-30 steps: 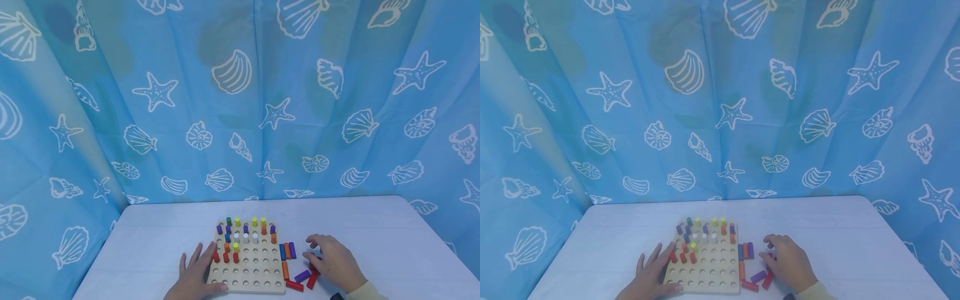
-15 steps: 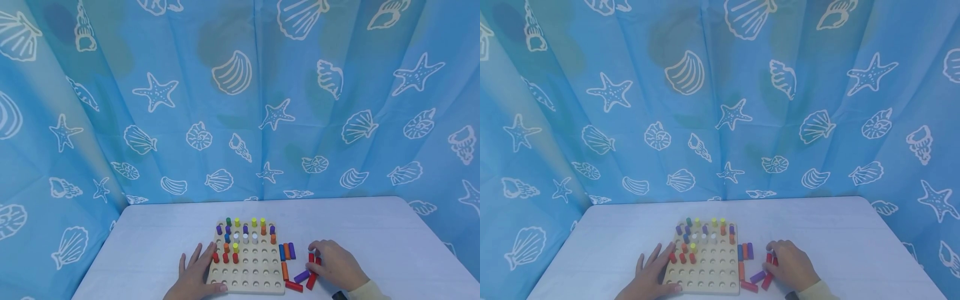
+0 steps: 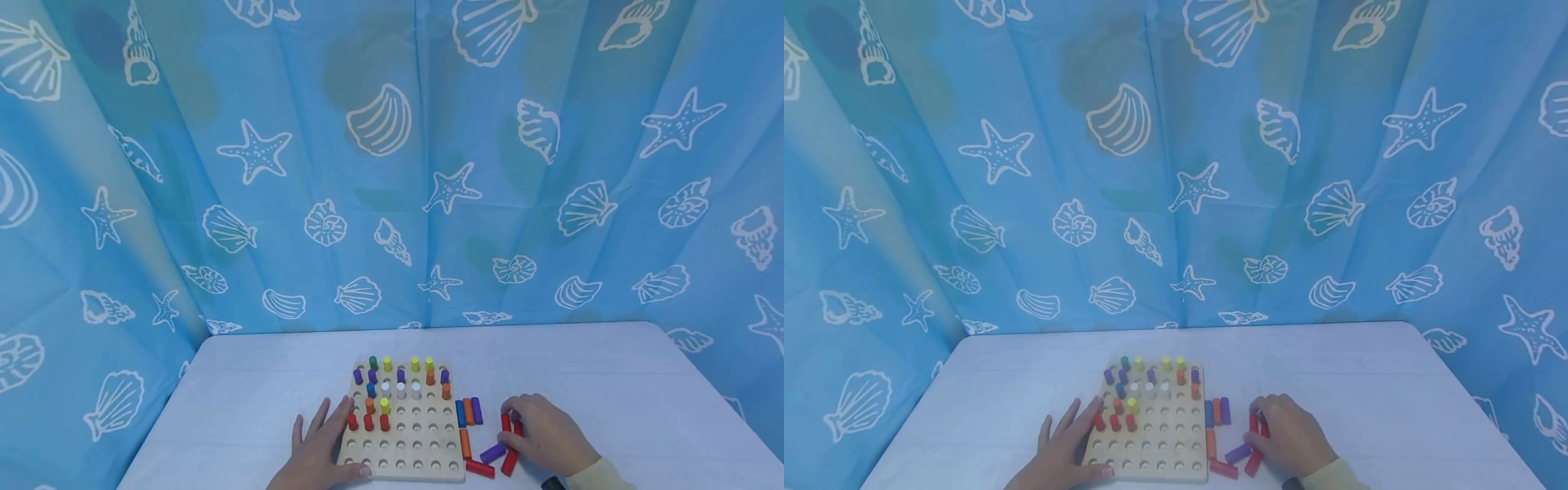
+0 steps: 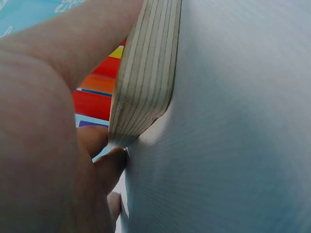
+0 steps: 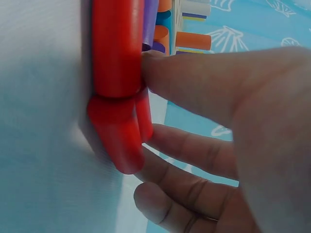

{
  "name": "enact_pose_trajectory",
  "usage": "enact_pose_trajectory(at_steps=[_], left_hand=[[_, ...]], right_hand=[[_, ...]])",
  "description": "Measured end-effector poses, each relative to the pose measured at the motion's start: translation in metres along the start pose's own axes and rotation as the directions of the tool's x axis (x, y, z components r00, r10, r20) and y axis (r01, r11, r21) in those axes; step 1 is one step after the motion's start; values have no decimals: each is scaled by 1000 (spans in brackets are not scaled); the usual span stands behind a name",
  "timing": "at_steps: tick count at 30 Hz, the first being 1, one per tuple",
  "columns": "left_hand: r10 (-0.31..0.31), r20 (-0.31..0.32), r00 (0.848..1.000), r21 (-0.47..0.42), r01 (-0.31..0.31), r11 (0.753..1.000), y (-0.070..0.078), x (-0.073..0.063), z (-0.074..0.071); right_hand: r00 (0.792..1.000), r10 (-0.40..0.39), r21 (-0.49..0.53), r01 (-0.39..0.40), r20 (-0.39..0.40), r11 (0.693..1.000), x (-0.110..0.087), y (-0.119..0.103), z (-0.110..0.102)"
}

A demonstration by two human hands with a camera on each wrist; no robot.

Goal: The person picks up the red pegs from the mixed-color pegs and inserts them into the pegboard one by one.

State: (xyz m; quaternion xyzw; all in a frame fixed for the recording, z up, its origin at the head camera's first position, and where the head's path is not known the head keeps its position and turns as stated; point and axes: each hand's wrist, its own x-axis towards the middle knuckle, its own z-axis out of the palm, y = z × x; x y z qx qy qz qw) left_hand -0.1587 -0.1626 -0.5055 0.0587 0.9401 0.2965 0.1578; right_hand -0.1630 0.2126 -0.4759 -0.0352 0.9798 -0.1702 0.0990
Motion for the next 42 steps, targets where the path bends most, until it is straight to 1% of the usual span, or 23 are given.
enact_pose_trajectory(at_steps=[8, 15, 23, 34, 42], left_hand=[[-6, -3, 1000, 5, 6, 1000, -1, 1, 1], [-11, -3, 1000, 1, 11, 1000, -3, 2, 2], [3, -1, 1000, -7, -3, 1000, -2, 1, 2], [-8, 2, 1000, -9, 8, 1000, 0, 1, 1], [-2, 5, 1000, -14, 2, 1000, -2, 1, 1]], right_hand=[[1000, 1, 11, -1, -5, 1000, 2, -1, 2], [999, 25, 22, -25, -21, 999, 6, 0, 7], [998, 39, 73, -35, -50, 997, 7, -1, 9], [993, 44, 117, -31, -113, 993, 5, -5, 8], [991, 58, 155, -40, -120, 987, 4, -7, 6]])
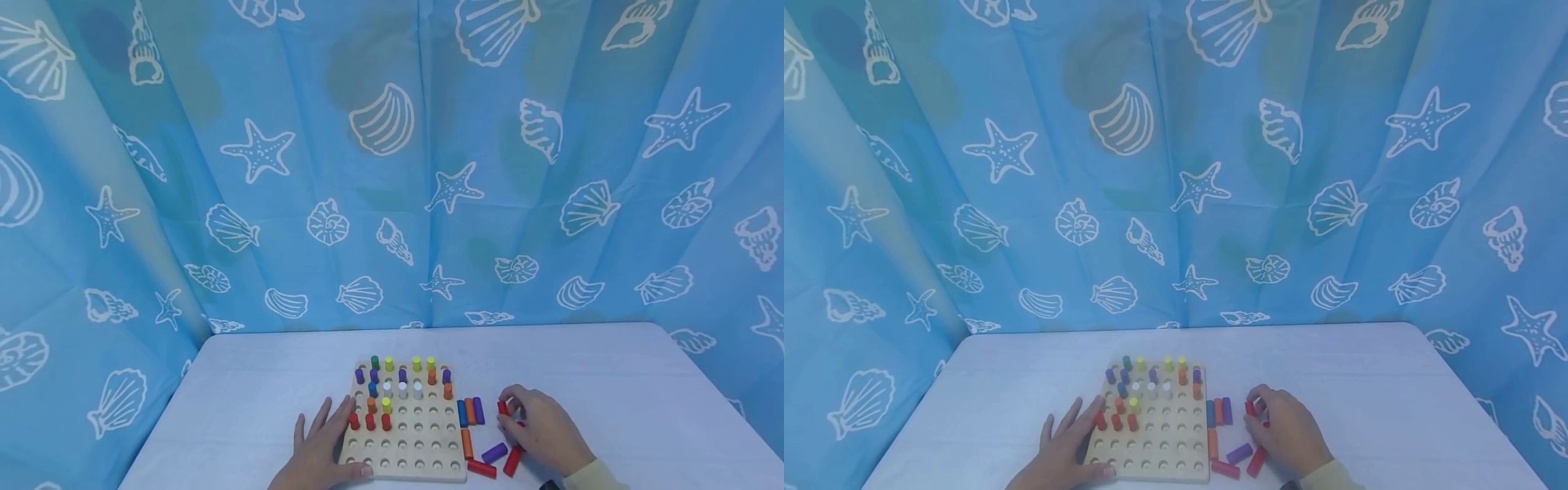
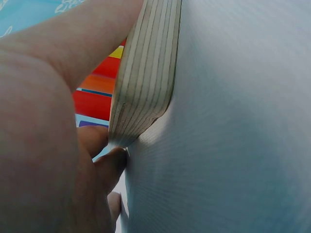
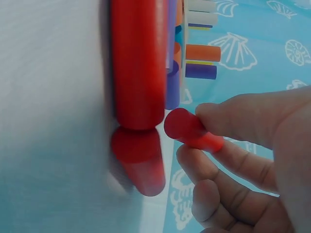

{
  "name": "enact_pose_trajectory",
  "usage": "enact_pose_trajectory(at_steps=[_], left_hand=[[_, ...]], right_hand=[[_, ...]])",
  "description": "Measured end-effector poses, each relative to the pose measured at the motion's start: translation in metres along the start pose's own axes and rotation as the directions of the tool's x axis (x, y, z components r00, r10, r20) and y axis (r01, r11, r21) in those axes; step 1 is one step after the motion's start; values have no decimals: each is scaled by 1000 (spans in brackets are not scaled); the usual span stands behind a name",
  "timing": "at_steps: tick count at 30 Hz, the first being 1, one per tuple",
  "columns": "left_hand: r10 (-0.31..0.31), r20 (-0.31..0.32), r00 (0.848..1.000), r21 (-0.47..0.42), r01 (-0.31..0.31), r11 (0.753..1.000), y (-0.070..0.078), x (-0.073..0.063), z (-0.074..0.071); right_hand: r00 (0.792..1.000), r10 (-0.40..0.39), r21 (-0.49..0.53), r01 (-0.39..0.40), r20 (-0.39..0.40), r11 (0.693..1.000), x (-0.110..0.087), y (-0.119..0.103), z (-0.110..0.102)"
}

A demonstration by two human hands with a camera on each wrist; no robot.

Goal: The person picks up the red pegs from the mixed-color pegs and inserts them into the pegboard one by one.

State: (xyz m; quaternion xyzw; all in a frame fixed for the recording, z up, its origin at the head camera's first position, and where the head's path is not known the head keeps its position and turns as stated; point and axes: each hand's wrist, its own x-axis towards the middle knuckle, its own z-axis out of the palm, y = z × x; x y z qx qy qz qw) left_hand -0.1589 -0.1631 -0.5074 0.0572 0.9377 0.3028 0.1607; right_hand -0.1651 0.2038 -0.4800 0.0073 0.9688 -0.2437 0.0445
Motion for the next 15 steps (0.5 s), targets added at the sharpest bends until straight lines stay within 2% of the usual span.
enact_pose_trajectory(at_steps=[15], left_hand=[[8, -8, 1000, 10, -8, 1000, 0, 0, 0]], right_hand=[[997, -57, -37, 55, -42, 998, -3, -6, -3]])
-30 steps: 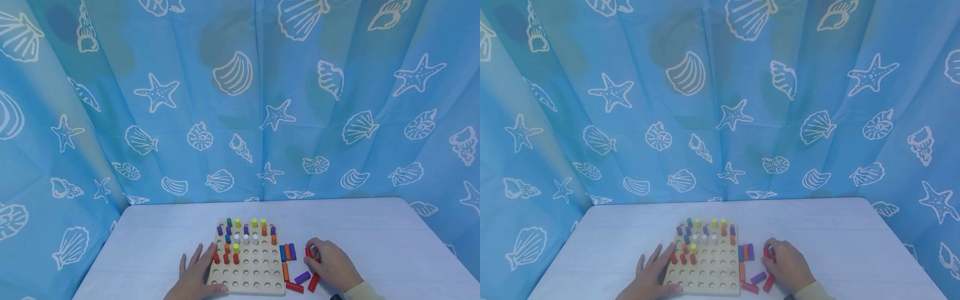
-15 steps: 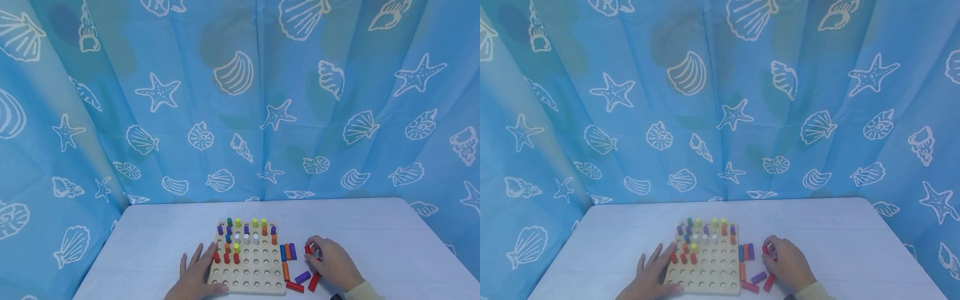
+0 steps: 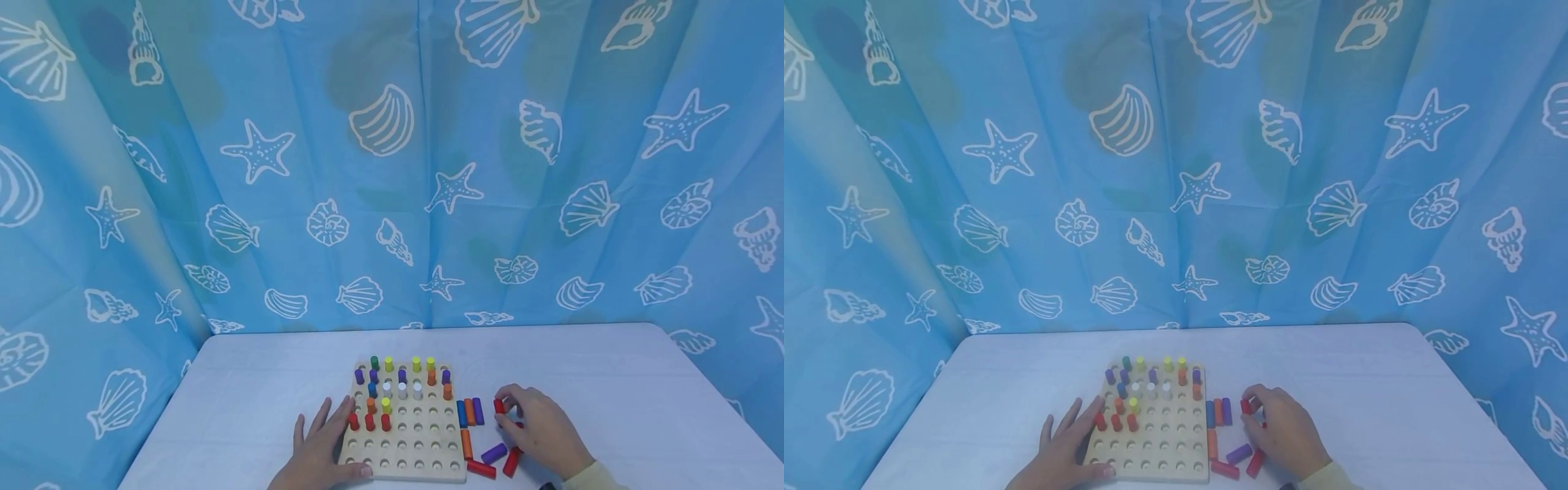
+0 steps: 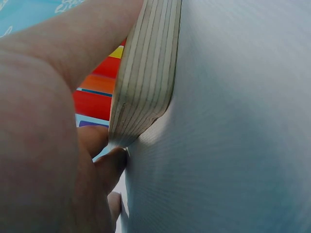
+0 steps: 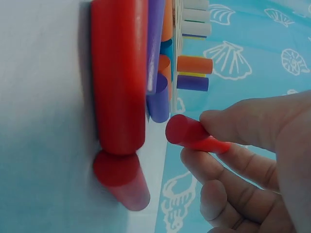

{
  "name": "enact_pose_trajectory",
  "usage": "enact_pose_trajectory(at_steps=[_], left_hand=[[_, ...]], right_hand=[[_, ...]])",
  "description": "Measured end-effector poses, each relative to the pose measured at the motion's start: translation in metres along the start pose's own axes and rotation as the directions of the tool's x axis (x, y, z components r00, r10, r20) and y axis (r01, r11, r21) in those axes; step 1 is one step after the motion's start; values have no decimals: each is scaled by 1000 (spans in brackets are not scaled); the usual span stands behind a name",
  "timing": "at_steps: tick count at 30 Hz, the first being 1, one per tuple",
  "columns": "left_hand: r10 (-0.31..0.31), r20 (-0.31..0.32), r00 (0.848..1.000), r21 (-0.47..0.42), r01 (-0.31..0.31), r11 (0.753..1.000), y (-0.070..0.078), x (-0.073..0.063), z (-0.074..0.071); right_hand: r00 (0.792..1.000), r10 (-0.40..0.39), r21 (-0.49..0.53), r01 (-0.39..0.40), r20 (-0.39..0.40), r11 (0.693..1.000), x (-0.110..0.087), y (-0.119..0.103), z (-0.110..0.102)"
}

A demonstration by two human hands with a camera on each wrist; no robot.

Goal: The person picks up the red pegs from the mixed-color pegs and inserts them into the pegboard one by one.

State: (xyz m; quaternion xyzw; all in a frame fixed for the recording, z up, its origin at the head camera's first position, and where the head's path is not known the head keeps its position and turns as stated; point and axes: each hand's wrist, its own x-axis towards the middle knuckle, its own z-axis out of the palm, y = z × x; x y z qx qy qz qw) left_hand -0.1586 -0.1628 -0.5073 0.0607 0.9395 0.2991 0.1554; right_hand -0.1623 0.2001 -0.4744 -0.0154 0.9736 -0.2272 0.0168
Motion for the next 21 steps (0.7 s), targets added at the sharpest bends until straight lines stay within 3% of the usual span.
enact_pose_trajectory(at_steps=[11, 21], left_hand=[[-12, 1, 1000, -6, 12, 1000, 1, -1, -1], [-7, -2, 1000, -10, 7, 1000, 0, 1, 0]], right_hand=[[999, -48, -16, 47, -25, 999, -2, -8, -2], [999, -43, -32, 43, 3, 999, -2, -21, -1]])
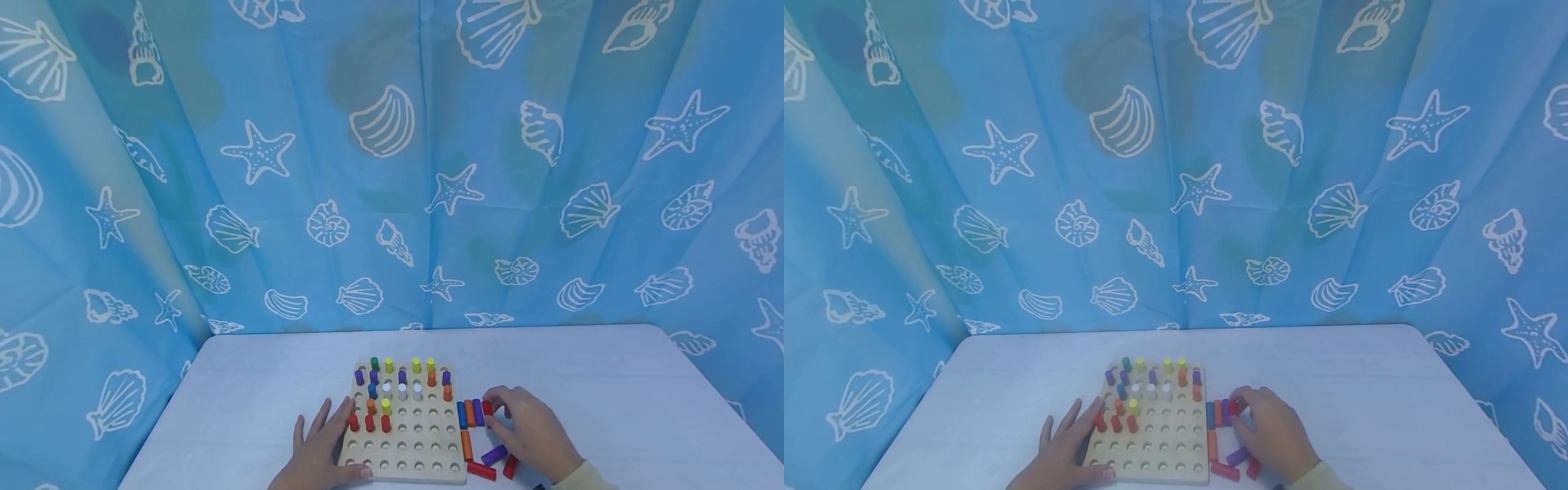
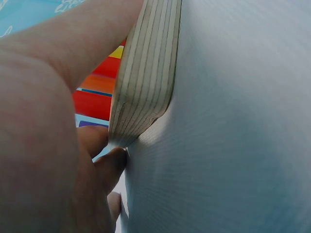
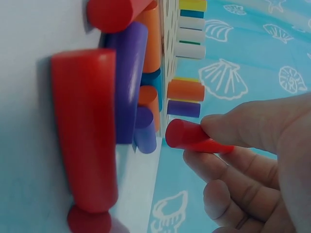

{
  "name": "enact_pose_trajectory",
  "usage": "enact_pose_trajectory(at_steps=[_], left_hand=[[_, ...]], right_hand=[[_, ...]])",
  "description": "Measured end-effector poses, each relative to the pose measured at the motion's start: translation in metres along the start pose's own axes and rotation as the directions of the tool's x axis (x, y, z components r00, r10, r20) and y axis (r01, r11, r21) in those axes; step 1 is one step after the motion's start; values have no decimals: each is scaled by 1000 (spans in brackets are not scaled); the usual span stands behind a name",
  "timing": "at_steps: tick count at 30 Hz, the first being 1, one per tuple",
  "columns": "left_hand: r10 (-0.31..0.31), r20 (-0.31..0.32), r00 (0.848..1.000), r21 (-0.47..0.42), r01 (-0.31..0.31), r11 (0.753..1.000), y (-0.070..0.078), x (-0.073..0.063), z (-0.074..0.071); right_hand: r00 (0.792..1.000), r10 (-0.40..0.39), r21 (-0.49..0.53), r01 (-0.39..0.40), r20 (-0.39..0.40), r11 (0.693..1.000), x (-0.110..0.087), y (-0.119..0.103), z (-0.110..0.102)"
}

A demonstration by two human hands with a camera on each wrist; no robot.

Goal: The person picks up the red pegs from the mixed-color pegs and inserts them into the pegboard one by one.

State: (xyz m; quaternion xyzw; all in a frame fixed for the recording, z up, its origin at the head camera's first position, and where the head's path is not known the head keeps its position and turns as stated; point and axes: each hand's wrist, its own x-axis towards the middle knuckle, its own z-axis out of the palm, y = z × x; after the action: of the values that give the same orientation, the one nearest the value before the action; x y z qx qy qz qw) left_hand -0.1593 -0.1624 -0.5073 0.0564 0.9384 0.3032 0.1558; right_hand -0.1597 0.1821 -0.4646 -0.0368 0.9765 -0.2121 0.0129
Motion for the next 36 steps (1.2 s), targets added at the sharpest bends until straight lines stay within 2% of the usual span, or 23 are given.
enact_pose_trajectory(at_steps=[18, 30, 36], left_hand=[[-2, 6, 1000, -3, 2, 1000, 2, -2, -2], [3, 5, 1000, -10, -3, 1000, 0, -1, -1], [14, 6, 1000, -10, -14, 1000, -2, 0, 0]], right_hand=[[1000, -26, -16, 26, -4, 1000, 0, -10, 4], [995, -80, -2, 80, -52, 997, -1, -17, 4], [995, -88, 9, 89, -50, 996, -2, -22, 5]])
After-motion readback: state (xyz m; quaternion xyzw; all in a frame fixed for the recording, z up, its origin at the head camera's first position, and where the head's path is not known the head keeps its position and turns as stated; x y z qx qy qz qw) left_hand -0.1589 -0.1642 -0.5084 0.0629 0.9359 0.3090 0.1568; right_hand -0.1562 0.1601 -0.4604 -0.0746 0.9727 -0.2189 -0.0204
